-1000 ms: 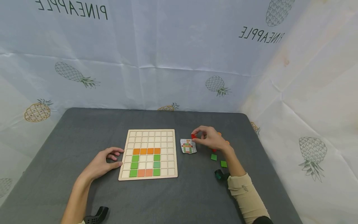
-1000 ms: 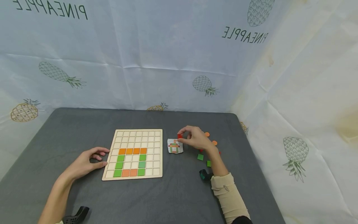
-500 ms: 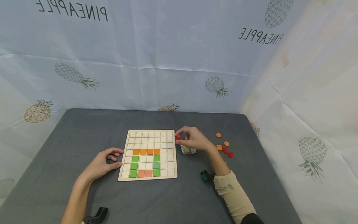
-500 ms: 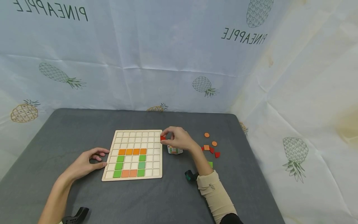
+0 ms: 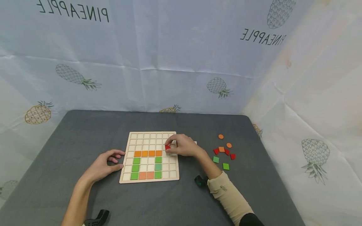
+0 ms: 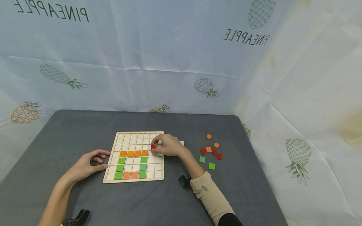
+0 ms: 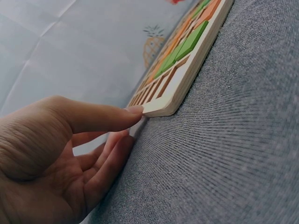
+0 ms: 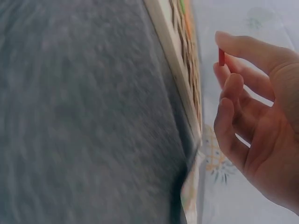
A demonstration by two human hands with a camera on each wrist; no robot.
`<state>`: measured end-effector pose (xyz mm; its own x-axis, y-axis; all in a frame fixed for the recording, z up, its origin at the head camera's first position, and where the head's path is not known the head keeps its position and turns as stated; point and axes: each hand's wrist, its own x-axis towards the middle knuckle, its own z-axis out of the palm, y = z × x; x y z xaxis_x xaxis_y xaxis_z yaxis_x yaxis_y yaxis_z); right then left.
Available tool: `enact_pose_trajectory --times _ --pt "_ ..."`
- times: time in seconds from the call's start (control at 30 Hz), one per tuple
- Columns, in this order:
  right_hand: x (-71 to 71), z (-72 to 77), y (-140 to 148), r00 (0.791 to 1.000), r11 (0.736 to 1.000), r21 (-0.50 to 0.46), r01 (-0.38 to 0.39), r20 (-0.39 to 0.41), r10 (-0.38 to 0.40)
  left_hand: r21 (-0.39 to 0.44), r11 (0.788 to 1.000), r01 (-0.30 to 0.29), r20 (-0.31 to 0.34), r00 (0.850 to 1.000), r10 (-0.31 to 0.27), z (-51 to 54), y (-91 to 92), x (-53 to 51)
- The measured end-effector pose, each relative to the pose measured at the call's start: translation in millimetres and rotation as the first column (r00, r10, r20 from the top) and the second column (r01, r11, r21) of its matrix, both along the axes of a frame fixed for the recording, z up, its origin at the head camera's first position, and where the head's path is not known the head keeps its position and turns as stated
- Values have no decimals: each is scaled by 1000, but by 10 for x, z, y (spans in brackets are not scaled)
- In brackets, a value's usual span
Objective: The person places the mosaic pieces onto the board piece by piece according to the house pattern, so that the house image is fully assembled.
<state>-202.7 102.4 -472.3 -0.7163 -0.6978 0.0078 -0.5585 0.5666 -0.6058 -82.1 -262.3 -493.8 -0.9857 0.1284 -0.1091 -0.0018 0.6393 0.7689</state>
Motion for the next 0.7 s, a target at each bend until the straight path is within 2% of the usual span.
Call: enact_pose_trajectory --times 0.27,0.7 --pt "57 -23 -155 999 992 125 13 29 -16 4 1000 -5 3 1000 5 -14 0 8" --pt "51 -41 -175 998 989 150 1 68 -11 6 1000 -1 -5 1000 1 -10 -5 7"
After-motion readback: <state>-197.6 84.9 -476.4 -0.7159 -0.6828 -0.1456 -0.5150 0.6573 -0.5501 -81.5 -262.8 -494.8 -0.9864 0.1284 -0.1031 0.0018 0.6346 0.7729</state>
